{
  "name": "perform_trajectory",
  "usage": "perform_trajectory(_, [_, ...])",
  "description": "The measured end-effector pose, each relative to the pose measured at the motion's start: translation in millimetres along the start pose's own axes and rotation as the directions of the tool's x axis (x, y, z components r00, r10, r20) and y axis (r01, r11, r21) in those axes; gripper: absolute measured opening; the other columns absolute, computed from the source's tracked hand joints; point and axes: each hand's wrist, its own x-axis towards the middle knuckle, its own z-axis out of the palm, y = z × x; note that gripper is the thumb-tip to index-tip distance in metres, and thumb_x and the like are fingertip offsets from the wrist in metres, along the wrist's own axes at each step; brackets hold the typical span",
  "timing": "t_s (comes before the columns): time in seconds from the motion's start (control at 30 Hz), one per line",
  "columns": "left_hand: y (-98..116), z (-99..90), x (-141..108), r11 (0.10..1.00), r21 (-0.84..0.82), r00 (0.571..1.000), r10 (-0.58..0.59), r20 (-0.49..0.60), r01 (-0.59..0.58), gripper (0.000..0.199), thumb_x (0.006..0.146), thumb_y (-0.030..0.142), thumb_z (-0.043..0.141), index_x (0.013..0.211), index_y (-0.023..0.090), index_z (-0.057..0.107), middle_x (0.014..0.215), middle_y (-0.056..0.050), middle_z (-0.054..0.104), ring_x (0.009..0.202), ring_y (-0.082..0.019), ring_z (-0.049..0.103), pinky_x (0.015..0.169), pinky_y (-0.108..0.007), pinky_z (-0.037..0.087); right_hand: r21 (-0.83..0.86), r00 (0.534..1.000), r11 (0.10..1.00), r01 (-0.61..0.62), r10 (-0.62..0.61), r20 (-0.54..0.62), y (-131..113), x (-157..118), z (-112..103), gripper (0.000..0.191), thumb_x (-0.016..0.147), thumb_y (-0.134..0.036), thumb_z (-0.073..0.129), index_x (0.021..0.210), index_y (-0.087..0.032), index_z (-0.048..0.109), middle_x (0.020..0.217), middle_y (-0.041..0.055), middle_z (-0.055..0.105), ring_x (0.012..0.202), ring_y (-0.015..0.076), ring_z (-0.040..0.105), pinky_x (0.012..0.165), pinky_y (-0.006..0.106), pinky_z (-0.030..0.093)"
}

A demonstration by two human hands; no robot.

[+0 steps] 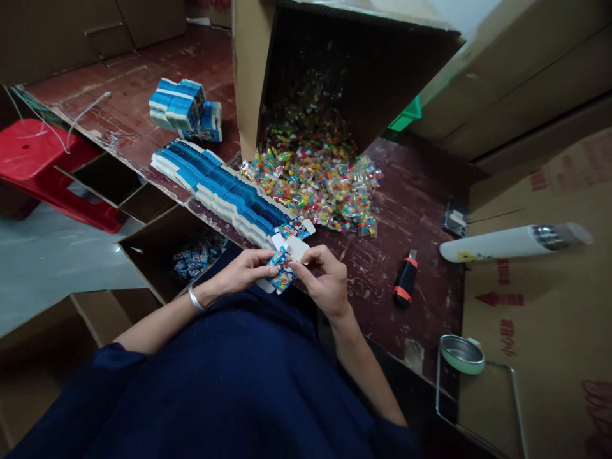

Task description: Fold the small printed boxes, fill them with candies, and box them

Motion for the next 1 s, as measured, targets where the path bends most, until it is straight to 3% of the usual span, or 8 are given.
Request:
perform_trajectory(0.13, [-10,6.3,2,0.994,-0.006,0.977,0.109,-0.183,-0.112,0.038,0.075,0.041,0.087,0.100,0.016,0.073,0.095,-0.004,0.073,0.088,-0.018,0.068,0.086,-0.029,0.055,0.132,0.975,0.991,-0.029,0.058,-0.215,6,-13,24,0.039,0.086,-0.036,0.078,0.120,-0.025,0.061,0.107,0.0061,0.075,0.088,0.0199,0.076,0.071,0.029,0.064])
perform_trajectory(0.23, [-15,11.5,-1,0.982,0.077,0.939,0.187,-0.288,-0.172,0.059,0.074,0.035,0.088,0.126,0.023,0.063,0.094,-0.001,0.067,0.076,-0.013,0.063,0.076,-0.026,0.056,0.192,0.953,0.981,-0.032,0.088,-0.292,8,-19,38,0.041,0.089,-0.033,0.075,0.126,-0.024,0.059,0.103,0.0063,0.076,0.081,0.0193,0.077,0.068,0.029,0.064])
perform_trajectory(0.3, [-16,12.9,-3,0.967,0.177,0.933,0.230,-0.277,-0.185,0.072,0.078,0.034,0.085,0.142,0.027,0.053,0.102,-0.002,0.065,0.068,-0.009,0.058,0.069,-0.024,0.055,0.193,0.937,0.981,-0.025,0.090,-0.337,9,-19,43,0.043,0.089,-0.034,0.074,0.128,-0.023,0.060,0.102,0.0064,0.076,0.079,0.0191,0.076,0.067,0.030,0.064])
perform_trajectory(0.37, [-15,12.2,-5,0.951,0.249,0.947,0.237,-0.216,-0.181,0.069,0.080,0.034,0.083,0.143,0.026,0.054,0.107,-0.004,0.065,0.066,-0.009,0.056,0.067,-0.024,0.054,0.166,0.933,0.986,-0.011,0.070,-0.352,11,-19,45,0.035,0.090,-0.034,0.074,0.122,-0.023,0.065,0.103,0.0063,0.075,0.082,0.0194,0.075,0.071,0.031,0.063])
perform_trajectory(0.5, [-11,8.5,-6,0.969,0.194,0.975,0.182,-0.127,-0.155,0.044,0.080,0.033,0.083,0.118,0.019,0.065,0.101,-0.005,0.068,0.083,-0.016,0.065,0.079,-0.027,0.056,0.139,0.954,0.990,0.023,0.020,-0.300,15,-18,46,0.011,0.094,-0.032,0.068,0.098,-0.023,0.073,0.095,0.0046,0.072,0.087,0.0200,0.072,0.078,0.034,0.060])
perform_trajectory(0.6, [-11,6.6,-6,0.989,0.105,0.990,0.114,-0.082,-0.105,0.038,0.080,0.032,0.084,0.108,0.017,0.064,0.098,-0.003,0.068,0.085,-0.015,0.067,0.080,-0.027,0.057,0.119,0.966,0.993,0.027,0.005,-0.259,17,-20,46,0.017,0.095,-0.031,0.067,0.082,-0.022,0.069,0.094,0.0048,0.071,0.088,0.0197,0.070,0.081,0.035,0.058])
perform_trajectory(0.8, [-16,4.2,-2,0.984,0.009,0.965,0.174,-0.198,-0.176,0.049,0.072,0.023,0.089,0.105,0.020,0.054,0.096,0.000,0.064,0.078,-0.011,0.066,0.070,-0.021,0.057,0.350,0.961,0.935,-0.053,0.143,-0.238,12,-18,46,0.018,0.089,-0.032,0.075,0.101,-0.024,0.064,0.096,0.0023,0.071,0.086,0.0175,0.070,0.079,0.031,0.056])
perform_trajectory(1.0, [-14,-2.7,-4,0.967,0.188,0.960,0.208,-0.187,-0.173,0.042,0.077,0.015,0.080,0.110,0.020,0.054,0.099,-0.001,0.063,0.080,-0.011,0.068,0.072,-0.024,0.060,0.470,0.965,0.846,-0.252,0.254,0.060,6,0,32,0.019,0.082,-0.035,0.082,0.079,-0.022,0.068,0.081,-0.0006,0.070,0.077,0.0155,0.065,0.074,0.028,0.053])
